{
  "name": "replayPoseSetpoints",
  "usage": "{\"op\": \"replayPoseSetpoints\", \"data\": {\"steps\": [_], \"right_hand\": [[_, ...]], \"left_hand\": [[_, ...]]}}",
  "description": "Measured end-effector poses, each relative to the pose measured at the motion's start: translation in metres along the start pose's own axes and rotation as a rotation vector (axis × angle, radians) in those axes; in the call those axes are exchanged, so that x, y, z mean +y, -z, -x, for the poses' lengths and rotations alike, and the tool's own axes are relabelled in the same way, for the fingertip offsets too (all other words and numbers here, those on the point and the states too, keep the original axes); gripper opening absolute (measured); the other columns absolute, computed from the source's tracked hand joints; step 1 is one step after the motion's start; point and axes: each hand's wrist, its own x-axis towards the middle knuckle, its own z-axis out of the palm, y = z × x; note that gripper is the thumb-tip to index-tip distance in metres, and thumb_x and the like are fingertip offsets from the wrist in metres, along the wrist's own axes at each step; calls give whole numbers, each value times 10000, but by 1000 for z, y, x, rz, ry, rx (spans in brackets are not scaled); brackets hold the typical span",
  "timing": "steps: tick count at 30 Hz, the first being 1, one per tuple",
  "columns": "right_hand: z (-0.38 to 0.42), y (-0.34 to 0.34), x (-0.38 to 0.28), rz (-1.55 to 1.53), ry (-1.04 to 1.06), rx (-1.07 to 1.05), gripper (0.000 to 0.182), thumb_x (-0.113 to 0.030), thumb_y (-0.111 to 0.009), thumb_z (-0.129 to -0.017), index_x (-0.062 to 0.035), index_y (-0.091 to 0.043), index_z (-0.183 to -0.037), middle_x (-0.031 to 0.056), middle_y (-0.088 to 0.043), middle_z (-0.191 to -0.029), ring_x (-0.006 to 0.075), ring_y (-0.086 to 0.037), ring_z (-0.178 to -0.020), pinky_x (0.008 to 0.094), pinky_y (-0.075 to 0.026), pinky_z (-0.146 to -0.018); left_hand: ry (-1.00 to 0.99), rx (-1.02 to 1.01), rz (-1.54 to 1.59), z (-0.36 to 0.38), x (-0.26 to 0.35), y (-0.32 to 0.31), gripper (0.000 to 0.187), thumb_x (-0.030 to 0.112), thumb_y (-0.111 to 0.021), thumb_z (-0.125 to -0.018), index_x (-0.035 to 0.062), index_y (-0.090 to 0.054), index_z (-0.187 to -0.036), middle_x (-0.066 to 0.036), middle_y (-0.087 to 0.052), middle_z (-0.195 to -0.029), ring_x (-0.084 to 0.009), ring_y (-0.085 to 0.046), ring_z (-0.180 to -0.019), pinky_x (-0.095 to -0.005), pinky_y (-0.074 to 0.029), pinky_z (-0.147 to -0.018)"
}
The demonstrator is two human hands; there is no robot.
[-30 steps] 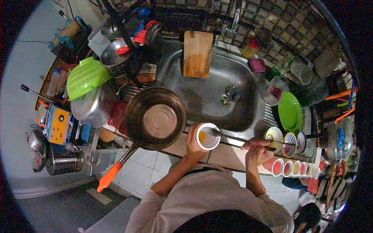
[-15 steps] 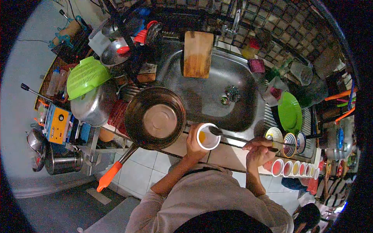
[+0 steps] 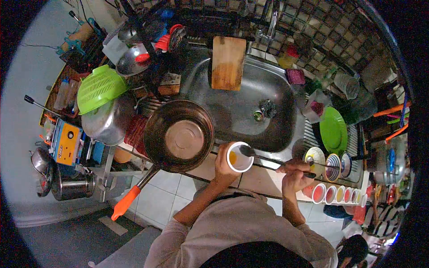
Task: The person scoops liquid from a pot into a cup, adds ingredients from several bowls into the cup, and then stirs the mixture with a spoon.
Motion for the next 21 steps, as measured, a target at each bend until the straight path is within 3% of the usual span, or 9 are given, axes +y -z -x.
{"op": "replayPoseSetpoints", "data": {"steps": [2,4,8,11,13,15,17,20,21], "right_hand": [[-1,2,0,51,27,-25,367,-352,-627,-760,-15,-488,-718,129,-530,-542,218,-537,-432,312,-458,-385],[-1,1,-3,104,-2,-88,487,-425,-537,-800,40,-449,-681,130,-480,-553,202,-500,-389,287,-442,-343],[-2,-5,-4,58,-25,-29,498,-432,-538,-797,41,-457,-664,123,-485,-548,196,-508,-392,275,-441,-353],[-2,-5,-5,174,-10,-60,516,-441,-537,-795,51,-468,-658,121,-491,-546,188,-509,-395,267,-436,-361],[-4,-2,-7,92,-79,-154,428,-405,-639,-733,-3,-493,-715,120,-540,-542,215,-549,-454,294,-465,-411],[-5,-5,-7,88,-56,-112,436,-416,-632,-734,-3,-499,-696,119,-540,-536,214,-549,-451,292,-465,-412],[-6,-6,-7,84,-32,-71,445,-428,-625,-736,-3,-504,-677,118,-540,-530,213,-549,-449,289,-464,-414],[-7,-5,-9,223,-63,-259,448,-425,-630,-733,-4,-508,-641,123,-549,-542,213,-555,-461,292,-466,-418],[-4,-9,-11,124,-85,-147,448,-421,-644,-721,-2,-512,-630,122,-548,-537,214,-557,-464,293,-469,-428]], "left_hand": [[42,4,31,2,-5,-1,668,102,-753,-501,21,-453,-1093,-158,-504,-981,-329,-505,-899,-385,-419,-776],[28,6,26,1,-5,-1,666,103,-753,-500,22,-455,-1090,-158,-504,-980,-329,-508,-891,-386,-423,-769],[-16,11,-92,-5,9,3,664,102,-751,-501,20,-454,-1089,-159,-502,-980,-332,-511,-883,-389,-427,-762],[40,-5,23,1,-3,-3,668,102,-749,-501,26,-451,-1094,-160,-495,-991,-335,-503,-900,-390,-418,-776],[72,-13,74,6,-14,-7,670,103,-750,-500,26,-450,-1095,-160,-494,-988,-335,-501,-902,-391,-416,-778],[104,-19,124,6,-12,-5,671,103,-750,-500,27,-449,-1095,-159,-493,-986,-335,-499,-904,-392,-413,-779],[20,-1,-56,-1,1,1,672,106,-750,-501,26,-448,-1096,-159,-492,-978,-333,-501,-900,-393,-415,-774],[23,-6,-56,-1,0,0,676,113,-751,-502,29,-447,-1100,-158,-492,-972,-331,-502,-900,-393,-416,-773],[23,-5,-56,-1,0,0,676,113,-751,-502,29,-447,-1100,-158,-492,-972,-331,-502,-900,-393,-416,-773]]}}
